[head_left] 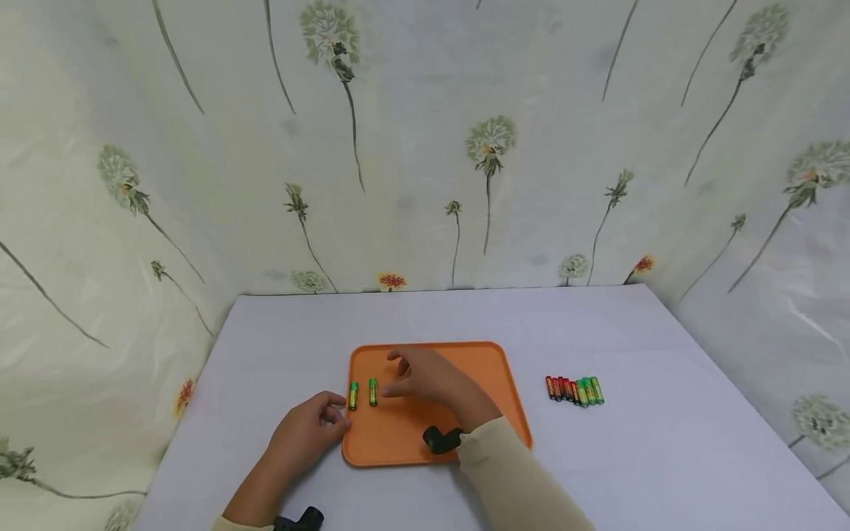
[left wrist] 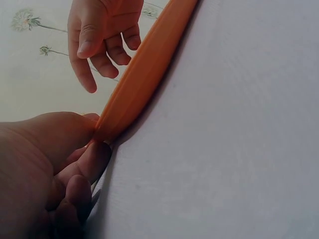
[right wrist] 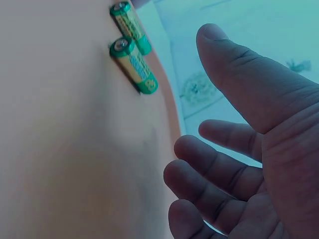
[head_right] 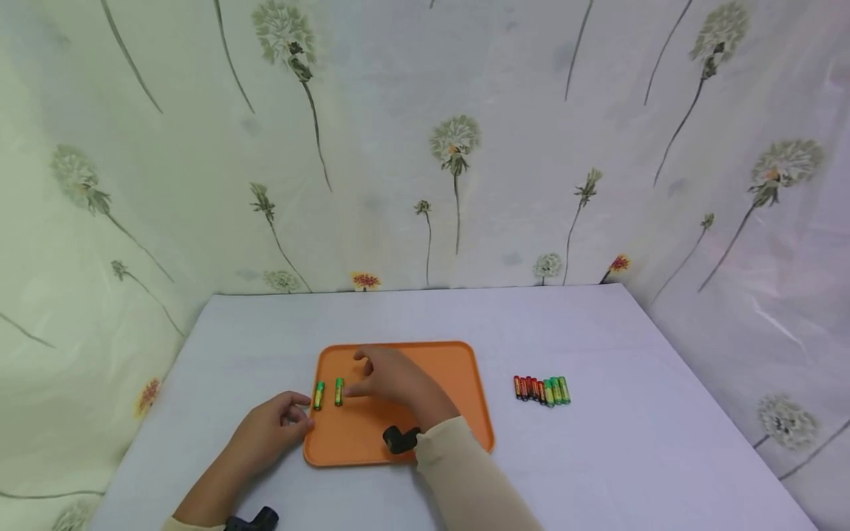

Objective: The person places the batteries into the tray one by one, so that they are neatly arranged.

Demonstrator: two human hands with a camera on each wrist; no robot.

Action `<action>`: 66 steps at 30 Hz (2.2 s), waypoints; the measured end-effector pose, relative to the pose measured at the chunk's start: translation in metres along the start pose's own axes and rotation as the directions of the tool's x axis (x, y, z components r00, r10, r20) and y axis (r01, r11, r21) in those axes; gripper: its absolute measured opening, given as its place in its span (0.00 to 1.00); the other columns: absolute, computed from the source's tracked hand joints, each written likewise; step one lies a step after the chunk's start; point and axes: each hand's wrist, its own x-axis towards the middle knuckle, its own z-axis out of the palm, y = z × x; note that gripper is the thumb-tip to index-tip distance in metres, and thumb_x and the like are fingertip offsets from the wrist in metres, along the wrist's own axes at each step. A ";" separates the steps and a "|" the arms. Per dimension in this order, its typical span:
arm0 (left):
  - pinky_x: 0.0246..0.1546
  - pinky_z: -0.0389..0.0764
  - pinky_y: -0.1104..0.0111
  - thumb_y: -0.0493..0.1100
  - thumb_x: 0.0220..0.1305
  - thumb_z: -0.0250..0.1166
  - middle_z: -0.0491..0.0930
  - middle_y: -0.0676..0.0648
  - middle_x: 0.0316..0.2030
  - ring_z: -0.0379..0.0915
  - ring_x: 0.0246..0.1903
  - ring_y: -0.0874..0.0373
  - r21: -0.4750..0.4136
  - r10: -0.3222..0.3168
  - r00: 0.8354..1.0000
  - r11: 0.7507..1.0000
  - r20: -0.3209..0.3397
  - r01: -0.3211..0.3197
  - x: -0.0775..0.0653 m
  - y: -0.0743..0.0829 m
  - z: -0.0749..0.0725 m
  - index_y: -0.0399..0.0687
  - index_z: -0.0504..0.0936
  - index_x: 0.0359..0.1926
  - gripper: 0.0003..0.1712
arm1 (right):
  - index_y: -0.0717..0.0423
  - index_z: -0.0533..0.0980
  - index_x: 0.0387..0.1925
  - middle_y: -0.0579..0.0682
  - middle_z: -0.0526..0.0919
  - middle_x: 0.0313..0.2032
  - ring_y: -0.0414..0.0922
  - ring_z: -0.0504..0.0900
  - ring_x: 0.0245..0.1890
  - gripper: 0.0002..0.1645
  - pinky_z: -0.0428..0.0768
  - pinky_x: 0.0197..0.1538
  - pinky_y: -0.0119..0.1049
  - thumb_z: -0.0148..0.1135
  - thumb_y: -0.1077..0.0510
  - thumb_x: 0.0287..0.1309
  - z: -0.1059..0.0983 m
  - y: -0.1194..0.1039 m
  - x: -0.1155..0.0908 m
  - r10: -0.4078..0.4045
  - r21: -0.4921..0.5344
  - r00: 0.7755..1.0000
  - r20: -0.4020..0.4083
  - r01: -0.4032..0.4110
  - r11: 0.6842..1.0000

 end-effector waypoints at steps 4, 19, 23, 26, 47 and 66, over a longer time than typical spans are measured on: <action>0.32 0.70 0.65 0.49 0.64 0.75 0.81 0.61 0.30 0.72 0.28 0.61 -0.002 0.003 1.000 1.000 -0.005 -0.003 0.000 0.000 0.000 0.54 0.84 0.53 0.19 | 0.43 0.73 0.69 0.49 0.82 0.56 0.47 0.81 0.51 0.43 0.80 0.54 0.49 0.77 0.36 0.56 -0.005 0.006 -0.005 0.019 -0.009 1.000 -0.015 -0.019 1.000; 0.33 0.71 0.65 0.49 0.63 0.75 0.81 0.61 0.31 0.72 0.28 0.62 -0.007 0.011 1.000 1.000 -0.009 -0.011 0.000 -0.002 0.001 0.54 0.84 0.53 0.19 | 0.41 0.73 0.69 0.46 0.82 0.53 0.45 0.81 0.49 0.42 0.80 0.53 0.47 0.76 0.35 0.57 -0.027 0.040 -0.026 0.067 -0.056 0.992 -0.108 -0.074 0.996; 0.33 0.71 0.65 0.49 0.63 0.75 0.82 0.61 0.31 0.72 0.28 0.61 -0.010 0.003 1.000 1.000 -0.003 -0.003 0.000 -0.002 0.002 0.54 0.84 0.54 0.19 | 0.42 0.74 0.69 0.47 0.82 0.53 0.46 0.81 0.49 0.40 0.81 0.51 0.46 0.76 0.37 0.58 -0.034 0.047 -0.031 0.078 -0.046 0.987 -0.138 -0.085 0.995; 0.33 0.71 0.65 0.50 0.63 0.75 0.82 0.61 0.31 0.72 0.29 0.61 -0.015 -0.007 1.000 1.000 -0.002 0.007 0.000 -0.001 0.002 0.54 0.84 0.54 0.19 | 0.43 0.75 0.68 0.48 0.82 0.53 0.47 0.81 0.49 0.39 0.81 0.52 0.47 0.77 0.39 0.58 -0.038 0.052 -0.034 0.091 -0.027 0.983 -0.161 -0.097 0.995; 0.31 0.69 0.65 0.49 0.63 0.75 0.82 0.61 0.31 0.71 0.28 0.60 -0.016 -0.023 1.000 1.000 -0.005 0.023 -0.002 0.002 0.001 0.54 0.84 0.53 0.19 | 0.50 0.74 0.67 0.48 0.81 0.50 0.50 0.80 0.50 0.38 0.81 0.50 0.48 0.73 0.38 0.62 -0.070 0.102 -0.065 0.191 0.005 0.915 -0.355 -0.202 0.979; 0.34 0.71 0.65 0.51 0.64 0.75 0.82 0.61 0.32 0.72 0.29 0.61 0.010 -0.014 1.000 1.000 -0.008 0.014 0.000 0.000 0.001 0.54 0.84 0.54 0.20 | 0.57 0.71 0.70 0.57 0.80 0.55 0.55 0.79 0.52 0.42 0.81 0.49 0.51 0.70 0.37 0.65 -0.129 0.159 -0.107 0.258 -0.114 0.892 -0.372 -0.319 0.941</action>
